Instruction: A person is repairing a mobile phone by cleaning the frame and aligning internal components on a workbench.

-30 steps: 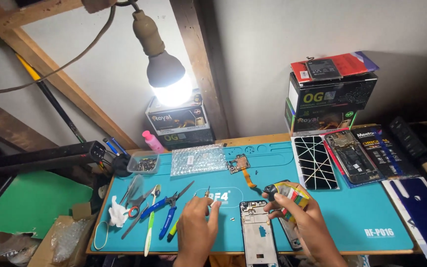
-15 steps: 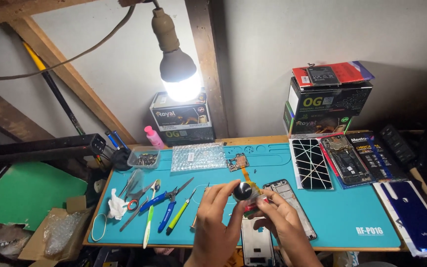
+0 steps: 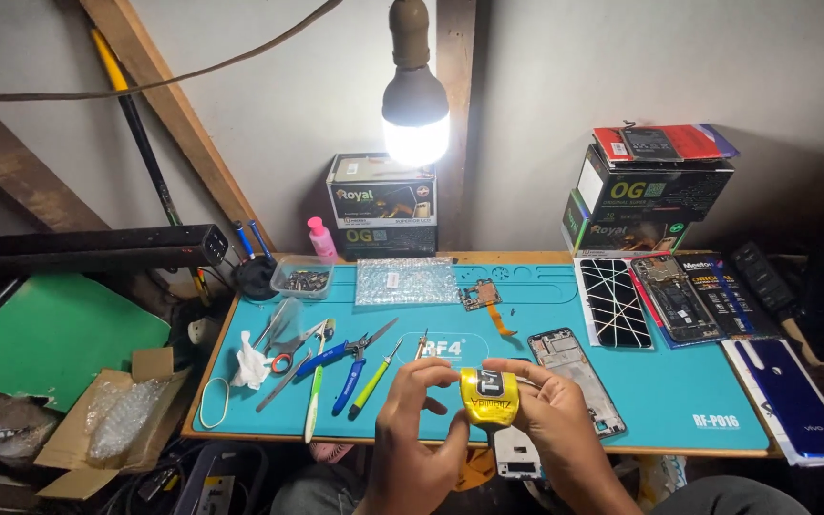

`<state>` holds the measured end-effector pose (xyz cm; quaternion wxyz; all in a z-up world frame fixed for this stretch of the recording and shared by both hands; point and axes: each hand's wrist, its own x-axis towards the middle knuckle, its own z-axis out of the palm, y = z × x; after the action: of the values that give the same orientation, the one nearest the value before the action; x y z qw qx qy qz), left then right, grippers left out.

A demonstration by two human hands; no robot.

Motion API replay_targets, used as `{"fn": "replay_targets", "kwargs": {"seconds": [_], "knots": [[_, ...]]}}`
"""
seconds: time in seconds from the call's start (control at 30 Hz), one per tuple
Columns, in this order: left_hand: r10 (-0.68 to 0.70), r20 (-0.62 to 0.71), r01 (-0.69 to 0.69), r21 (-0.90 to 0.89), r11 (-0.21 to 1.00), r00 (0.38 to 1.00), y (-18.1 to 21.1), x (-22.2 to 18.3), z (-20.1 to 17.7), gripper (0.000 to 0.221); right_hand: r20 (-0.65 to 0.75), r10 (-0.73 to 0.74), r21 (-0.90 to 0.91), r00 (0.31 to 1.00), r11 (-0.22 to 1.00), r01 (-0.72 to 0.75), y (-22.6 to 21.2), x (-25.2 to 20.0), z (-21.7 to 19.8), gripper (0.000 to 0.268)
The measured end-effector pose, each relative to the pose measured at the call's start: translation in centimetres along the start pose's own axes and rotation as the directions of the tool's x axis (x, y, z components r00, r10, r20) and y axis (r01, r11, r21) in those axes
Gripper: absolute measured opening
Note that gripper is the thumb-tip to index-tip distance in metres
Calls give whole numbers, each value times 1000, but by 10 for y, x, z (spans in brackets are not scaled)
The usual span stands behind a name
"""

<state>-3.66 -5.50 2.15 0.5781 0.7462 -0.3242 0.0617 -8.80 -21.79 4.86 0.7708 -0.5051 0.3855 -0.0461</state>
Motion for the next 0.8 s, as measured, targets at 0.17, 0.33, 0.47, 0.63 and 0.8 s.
{"fn": "replay_targets", "kwargs": {"seconds": [0.17, 0.33, 0.47, 0.63, 0.8], "knots": [[-79, -13, 78, -31, 996, 997, -5, -1, -13, 26, -3, 142, 151, 990, 979, -140, 6, 6, 8, 30], [124, 146, -122, -24, 992, 981, -6, 5, -31, 24, 50, 192, 143, 980, 970, -198, 7, 6, 8, 34], [89, 109, -91, 6, 996, 990, -6, 8, -31, 15, 81, 178, 163, 981, 968, -189, 18, 9, 5, 36], [-47, -3, 47, -22, 999, 999, 0, 10, -25, 10, 149, 15, -35, 989, 999, -10, 16, -4, 9, 29], [46, 59, -42, -75, 996, 997, 15, 9, -22, 34, 134, -73, 29, 988, 997, 69, 23, 7, -4, 31]]}}
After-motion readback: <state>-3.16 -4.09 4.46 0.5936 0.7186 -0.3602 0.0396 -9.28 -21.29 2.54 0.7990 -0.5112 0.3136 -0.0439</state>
